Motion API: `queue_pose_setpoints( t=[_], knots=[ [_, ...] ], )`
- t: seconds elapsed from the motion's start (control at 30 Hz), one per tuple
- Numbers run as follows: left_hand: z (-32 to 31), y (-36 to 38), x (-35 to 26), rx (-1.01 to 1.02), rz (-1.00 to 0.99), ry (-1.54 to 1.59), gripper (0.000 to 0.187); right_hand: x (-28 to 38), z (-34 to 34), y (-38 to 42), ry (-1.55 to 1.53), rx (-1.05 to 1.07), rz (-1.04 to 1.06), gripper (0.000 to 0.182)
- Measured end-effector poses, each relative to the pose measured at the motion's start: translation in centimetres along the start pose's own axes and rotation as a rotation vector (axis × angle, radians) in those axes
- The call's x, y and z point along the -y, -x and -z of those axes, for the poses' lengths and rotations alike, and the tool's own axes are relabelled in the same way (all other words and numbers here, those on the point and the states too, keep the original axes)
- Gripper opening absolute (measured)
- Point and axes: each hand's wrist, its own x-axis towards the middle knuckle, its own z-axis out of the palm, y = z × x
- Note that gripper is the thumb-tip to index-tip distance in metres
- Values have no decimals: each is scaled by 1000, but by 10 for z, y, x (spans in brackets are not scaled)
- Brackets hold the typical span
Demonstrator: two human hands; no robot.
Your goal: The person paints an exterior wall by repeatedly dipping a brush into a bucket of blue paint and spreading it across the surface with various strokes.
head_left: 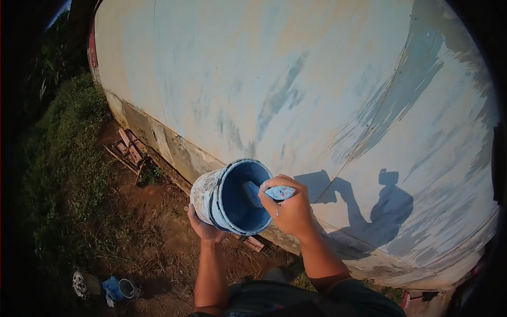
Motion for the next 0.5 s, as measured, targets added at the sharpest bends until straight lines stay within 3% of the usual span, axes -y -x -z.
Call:
queue_pose_setpoints(
  t=[0.13,0.4,0.5],
  knots=[
    [7,7,-9,1,-22,-29,75,-5,-8,2,-37,30,51,10],
    [12,14,-9,-30,-24,-50,75,-18,-15,11,23,65,99,23],
    [11,14,-6,-34,-37,-70,75,-12,-9,12,74,70,118,17]
  ],
)
